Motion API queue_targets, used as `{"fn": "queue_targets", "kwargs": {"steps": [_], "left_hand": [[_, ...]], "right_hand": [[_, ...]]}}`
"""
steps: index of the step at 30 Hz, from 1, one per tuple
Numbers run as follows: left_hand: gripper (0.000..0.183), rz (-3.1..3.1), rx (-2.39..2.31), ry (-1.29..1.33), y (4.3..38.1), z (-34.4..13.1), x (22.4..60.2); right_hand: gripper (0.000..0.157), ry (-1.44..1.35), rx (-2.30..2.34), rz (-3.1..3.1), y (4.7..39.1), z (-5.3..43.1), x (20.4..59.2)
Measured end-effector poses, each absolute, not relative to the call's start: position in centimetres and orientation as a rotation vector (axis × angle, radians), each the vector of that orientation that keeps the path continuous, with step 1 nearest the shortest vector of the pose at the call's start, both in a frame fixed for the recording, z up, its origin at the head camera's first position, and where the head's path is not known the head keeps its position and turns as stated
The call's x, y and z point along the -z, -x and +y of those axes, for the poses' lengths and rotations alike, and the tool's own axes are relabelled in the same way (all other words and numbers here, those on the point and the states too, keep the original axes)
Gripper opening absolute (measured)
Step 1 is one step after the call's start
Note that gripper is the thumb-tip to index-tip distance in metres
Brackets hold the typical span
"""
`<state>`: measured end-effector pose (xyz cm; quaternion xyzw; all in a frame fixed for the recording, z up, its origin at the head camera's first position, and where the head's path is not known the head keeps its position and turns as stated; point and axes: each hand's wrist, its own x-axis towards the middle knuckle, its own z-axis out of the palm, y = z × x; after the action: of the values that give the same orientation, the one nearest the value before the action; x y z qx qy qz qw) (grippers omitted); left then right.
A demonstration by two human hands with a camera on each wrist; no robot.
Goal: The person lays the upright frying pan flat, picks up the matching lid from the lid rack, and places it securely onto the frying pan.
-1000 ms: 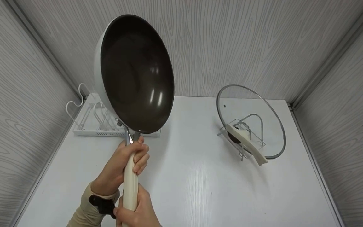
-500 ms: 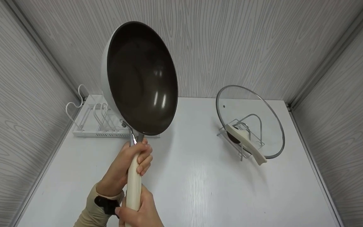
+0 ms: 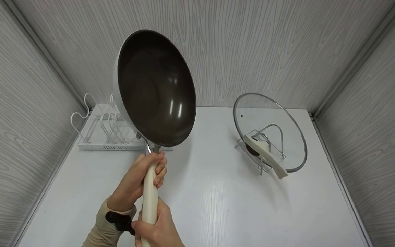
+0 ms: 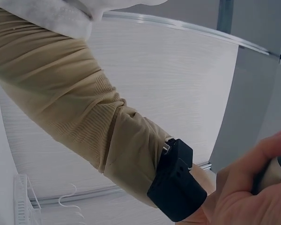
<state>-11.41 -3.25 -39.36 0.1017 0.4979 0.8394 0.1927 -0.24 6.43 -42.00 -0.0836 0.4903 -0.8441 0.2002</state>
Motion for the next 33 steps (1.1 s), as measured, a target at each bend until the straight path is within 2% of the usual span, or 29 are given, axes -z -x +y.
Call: {"fn": "queue_targets", "kwargs": {"steps": [14, 23, 27, 33], "left_hand": [[0.026, 1.454, -2.358, -0.229, 12.0, -3.4, 39.9], [0.020, 1.418, -2.390, -0.106, 12.0, -2.9, 40.1], [0.033, 1.331, -2.412, -0.135, 12.3, -2.8, 40.6], [0.031, 1.244, -2.422, -0.163, 12.4, -2.9, 41.1]], "right_hand": [[0.017, 0.271, 2.370, 1.466, 0.8, 6.5, 42.9], [0.028, 0.131, 2.283, 1.548, 1.1, 6.0, 42.8], [0.032, 0.131, 2.274, 1.559, 1.3, 5.8, 43.0], [0.035, 0.128, 2.259, 1.600, 1.2, 5.7, 43.1]]}}
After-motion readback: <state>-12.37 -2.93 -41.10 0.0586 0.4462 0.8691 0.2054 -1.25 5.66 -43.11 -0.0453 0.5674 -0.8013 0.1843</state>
